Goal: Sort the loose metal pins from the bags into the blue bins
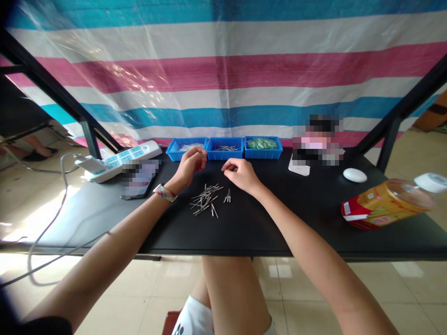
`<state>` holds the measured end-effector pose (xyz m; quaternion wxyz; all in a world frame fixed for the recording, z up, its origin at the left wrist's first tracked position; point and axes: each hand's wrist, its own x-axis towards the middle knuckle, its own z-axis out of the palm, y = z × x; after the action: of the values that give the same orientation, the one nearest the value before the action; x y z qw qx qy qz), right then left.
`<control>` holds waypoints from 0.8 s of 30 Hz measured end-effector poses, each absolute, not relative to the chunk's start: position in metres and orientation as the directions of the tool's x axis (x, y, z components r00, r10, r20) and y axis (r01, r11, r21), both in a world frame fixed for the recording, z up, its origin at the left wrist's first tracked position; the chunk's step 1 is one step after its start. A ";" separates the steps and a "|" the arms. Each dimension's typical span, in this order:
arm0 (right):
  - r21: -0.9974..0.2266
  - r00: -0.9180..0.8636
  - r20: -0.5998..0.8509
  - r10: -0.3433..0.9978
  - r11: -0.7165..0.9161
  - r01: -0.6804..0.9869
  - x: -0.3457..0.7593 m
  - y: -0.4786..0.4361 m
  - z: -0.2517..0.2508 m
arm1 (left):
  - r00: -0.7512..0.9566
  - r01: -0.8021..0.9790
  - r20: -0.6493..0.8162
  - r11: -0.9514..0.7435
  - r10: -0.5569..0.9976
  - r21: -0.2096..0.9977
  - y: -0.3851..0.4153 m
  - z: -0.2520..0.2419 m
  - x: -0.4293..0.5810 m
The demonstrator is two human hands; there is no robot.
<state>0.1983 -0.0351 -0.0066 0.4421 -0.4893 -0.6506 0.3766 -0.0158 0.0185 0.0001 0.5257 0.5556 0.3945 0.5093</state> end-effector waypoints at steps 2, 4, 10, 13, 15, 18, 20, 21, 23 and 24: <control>-0.836 -0.273 0.182 0.945 0.295 0.462 0.204 -0.037 -0.003 | 0.185 -0.084 0.157 -0.144 0.970 0.986 0.018 0.000 -0.015; -0.775 -0.423 0.100 0.901 0.337 0.535 0.211 -0.040 0.002 | 0.198 -0.081 0.162 -0.149 0.967 0.986 0.017 0.000 -0.015; -0.722 -0.647 0.026 0.762 0.462 0.515 0.229 -0.051 0.014 | 0.222 -0.077 0.161 -0.147 0.962 0.986 0.016 0.000 -0.015; -0.730 -0.681 -0.031 0.731 0.449 0.515 0.229 -0.053 0.015 | 0.228 -0.067 0.161 -0.150 0.960 0.987 0.016 0.001 -0.015; -0.730 -0.676 -0.082 0.732 0.417 0.541 0.228 -0.054 0.016 | 0.228 -0.058 0.160 -0.151 0.960 0.987 0.017 0.001 -0.015; -0.713 -0.657 -0.114 0.745 0.400 0.576 0.226 -0.056 0.019 | 0.226 -0.057 0.156 -0.147 0.961 0.987 0.018 0.000 -0.015; -0.696 -0.640 -0.117 0.760 0.397 0.599 0.226 -0.058 0.021 | 0.229 -0.058 0.150 -0.141 0.962 0.988 0.018 0.000 -0.015; -0.682 -0.620 -0.121 0.775 0.389 0.620 0.227 -0.059 0.022 | 0.230 -0.058 0.148 -0.138 0.962 0.989 0.018 0.000 -0.015; -0.642 -0.561 -0.124 0.819 0.364 0.674 0.229 -0.059 0.023 | 0.231 -0.055 0.147 -0.137 0.962 0.989 0.018 0.000 -0.015; -0.621 -0.530 -0.119 0.839 0.354 0.700 0.231 -0.059 0.023 | 0.231 -0.053 0.148 -0.140 0.962 0.989 0.018 0.000 -0.015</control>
<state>0.2305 -0.0591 0.0229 0.1104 -0.4719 -0.8153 0.3169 -0.0152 0.0178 -0.0002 0.5267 0.5815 0.3908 0.4814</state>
